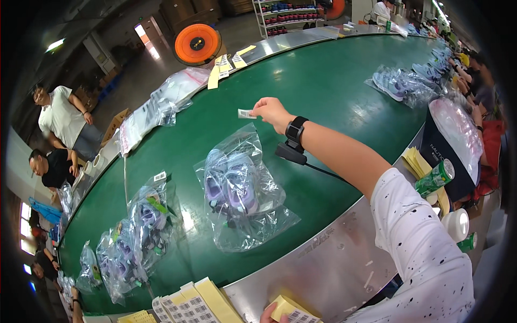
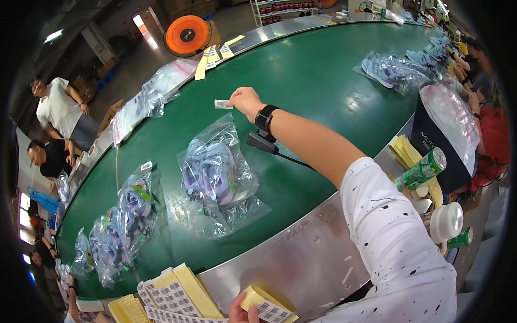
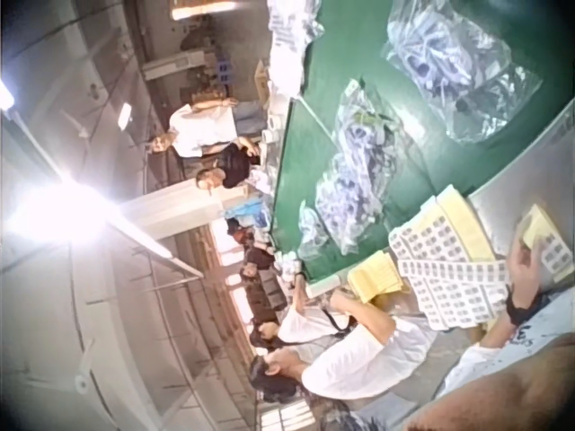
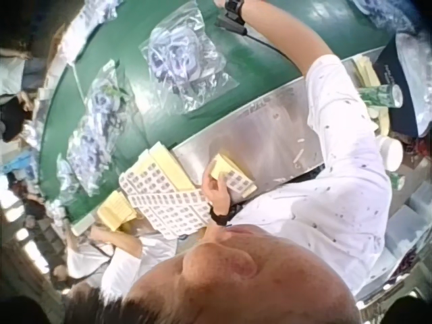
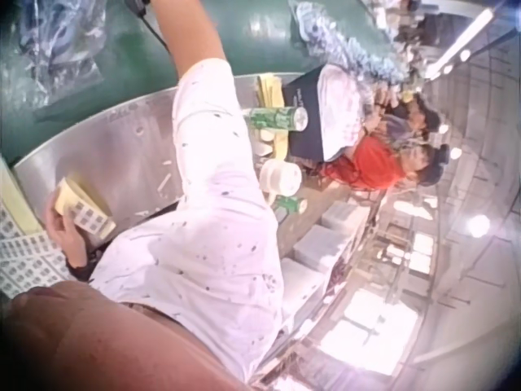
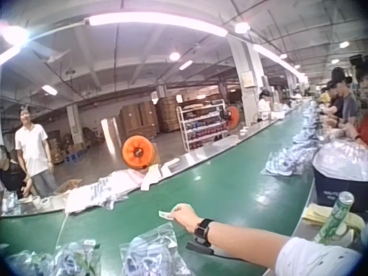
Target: The person applies barcode stickers to plastic bags containing shoes on a conveyor belt. They peel individual labels from a sheet and affix them to the packaging as the items move along the line.
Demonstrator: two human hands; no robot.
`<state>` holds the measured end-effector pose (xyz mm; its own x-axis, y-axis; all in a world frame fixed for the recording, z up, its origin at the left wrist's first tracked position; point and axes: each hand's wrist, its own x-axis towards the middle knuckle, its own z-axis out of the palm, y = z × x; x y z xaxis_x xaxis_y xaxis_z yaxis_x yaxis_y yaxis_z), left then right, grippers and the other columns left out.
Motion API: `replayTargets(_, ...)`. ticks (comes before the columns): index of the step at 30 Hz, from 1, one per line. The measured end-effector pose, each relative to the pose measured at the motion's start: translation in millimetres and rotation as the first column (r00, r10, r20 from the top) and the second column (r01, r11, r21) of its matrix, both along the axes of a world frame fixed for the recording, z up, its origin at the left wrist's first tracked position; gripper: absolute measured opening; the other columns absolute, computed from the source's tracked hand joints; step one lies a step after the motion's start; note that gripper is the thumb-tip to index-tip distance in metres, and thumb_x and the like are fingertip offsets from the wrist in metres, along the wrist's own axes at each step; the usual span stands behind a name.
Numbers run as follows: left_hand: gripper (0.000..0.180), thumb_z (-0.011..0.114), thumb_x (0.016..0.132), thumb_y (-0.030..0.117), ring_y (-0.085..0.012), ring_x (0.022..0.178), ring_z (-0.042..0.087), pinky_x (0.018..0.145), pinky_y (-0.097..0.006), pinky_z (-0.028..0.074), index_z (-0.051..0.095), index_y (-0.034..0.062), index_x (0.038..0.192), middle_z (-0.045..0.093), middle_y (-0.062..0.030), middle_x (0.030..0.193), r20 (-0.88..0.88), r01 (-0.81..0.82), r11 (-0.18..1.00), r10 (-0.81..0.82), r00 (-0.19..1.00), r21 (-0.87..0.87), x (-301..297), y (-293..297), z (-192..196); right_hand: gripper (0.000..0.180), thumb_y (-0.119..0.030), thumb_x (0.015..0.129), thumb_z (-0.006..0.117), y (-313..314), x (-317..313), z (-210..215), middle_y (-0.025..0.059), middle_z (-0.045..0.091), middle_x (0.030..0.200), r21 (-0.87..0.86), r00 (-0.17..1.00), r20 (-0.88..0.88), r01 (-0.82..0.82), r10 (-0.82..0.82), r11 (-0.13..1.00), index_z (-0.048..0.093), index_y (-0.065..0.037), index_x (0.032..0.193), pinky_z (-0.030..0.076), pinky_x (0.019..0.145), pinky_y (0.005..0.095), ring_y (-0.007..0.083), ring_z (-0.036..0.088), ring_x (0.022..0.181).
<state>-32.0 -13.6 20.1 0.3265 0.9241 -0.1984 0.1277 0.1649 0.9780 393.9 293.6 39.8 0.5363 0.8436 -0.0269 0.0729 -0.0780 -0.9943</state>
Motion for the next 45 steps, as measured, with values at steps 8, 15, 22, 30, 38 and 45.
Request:
replayTargets(8, 0.036, 0.055, 0.089, 0.007, -0.0235, 0.106, 0.052, 0.089, -0.031, 0.043, 0.049, -0.0062, 0.122, 0.054, -0.0164, 0.119, -0.116, -0.039, 0.99, 0.023, 0.993, -0.135, 2, -6, 6, 0.02, -0.014, 0.079, 0.068, 28, 9, 5, 0.01, 0.06, 0.094, -0.332, 0.951, -0.071, -0.308, 0.302, 0.892, 0.063, -0.001, 0.093, 0.052, 0.069, 0.0329, 0.0212, 0.058, 0.083)
replayTargets(15, 0.037, 0.058, 0.089, 0.009, -0.0184, 0.093, 0.055, 0.08, -0.028, 0.045, 0.05, -0.0053, 0.122, 0.056, -0.0147, 0.116, -0.148, -0.009, 0.99, -0.012, 0.989, -0.138, -3, -10, -5, 0.022, -0.008, 0.078, 0.065, 47, 14, -11, 0.0176, 0.065, 0.096, -0.382, 0.919, -0.221, -0.388, 0.325, 0.838, 0.063, 0.002, 0.098, 0.054, 0.064, 0.0379, 0.027, 0.063, 0.076)
replayTargets(22, 0.035, 0.059, 0.089, 0.01, -0.0148, 0.082, 0.055, 0.074, -0.026, 0.045, 0.052, -0.0045, 0.12, 0.058, -0.0129, 0.112, -0.192, -0.001, 0.995, -0.018, 0.981, -0.098, -3, -11, -6, 0.011, 0.0, 0.072, 0.067, 52, -5, -24, 0.0168, 0.065, 0.077, -0.339, 0.948, -0.193, -0.306, 0.253, 0.889, 0.063, 0.005, 0.081, 0.055, 0.056, 0.0341, 0.0229, 0.063, 0.064)
replayTargets(30, 0.035, 0.059, 0.089, 0.01, -0.0211, 0.098, 0.055, 0.083, -0.031, 0.045, 0.052, -0.0053, 0.12, 0.056, -0.0155, 0.116, -0.146, -0.031, 0.997, 0.021, 0.989, -0.067, 3, -7, 3, 0.016, 0.008, 0.066, 0.066, 33, -16, -33, 0.0123, 0.061, 0.069, -0.097, 0.972, -0.194, -0.153, 0.132, 0.984, 0.061, 0.003, 0.081, 0.052, 0.052, 0.0317, 0.0203, 0.061, 0.059)
replayTargets(38, 0.037, 0.052, 0.09, 0.007, -0.0269, 0.103, 0.055, 0.088, -0.034, 0.045, 0.046, -0.0033, 0.125, 0.054, -0.0189, 0.118, -0.271, -0.163, 0.966, 0.105, 0.957, -0.2, 10, -11, 22, 0.009, -0.005, 0.075, 0.057, -42, 116, -37, 0.0137, 0.066, 0.073, -0.181, 0.956, 0.172, 0.27, -0.239, 0.946, 0.064, 0.0, 0.078, 0.053, 0.056, 0.0329, 0.0214, 0.065, 0.068)
replayTargets(45, 0.036, 0.05, 0.091, 0.008, -0.0278, 0.103, 0.055, 0.088, -0.036, 0.046, 0.047, -0.0001, 0.126, 0.055, -0.0213, 0.117, -0.287, -0.187, 0.973, 0.144, 0.947, -0.131, 13, -19, 13, 0.03, -0.026, 0.086, 0.052, -210, 255, -17, 0.0109, 0.05, 0.127, -0.328, 0.363, 0.926, 0.91, -0.105, 0.254, 0.066, -0.014, 0.109, 0.038, 0.095, 0.0443, 0.0301, 0.042, 0.122)
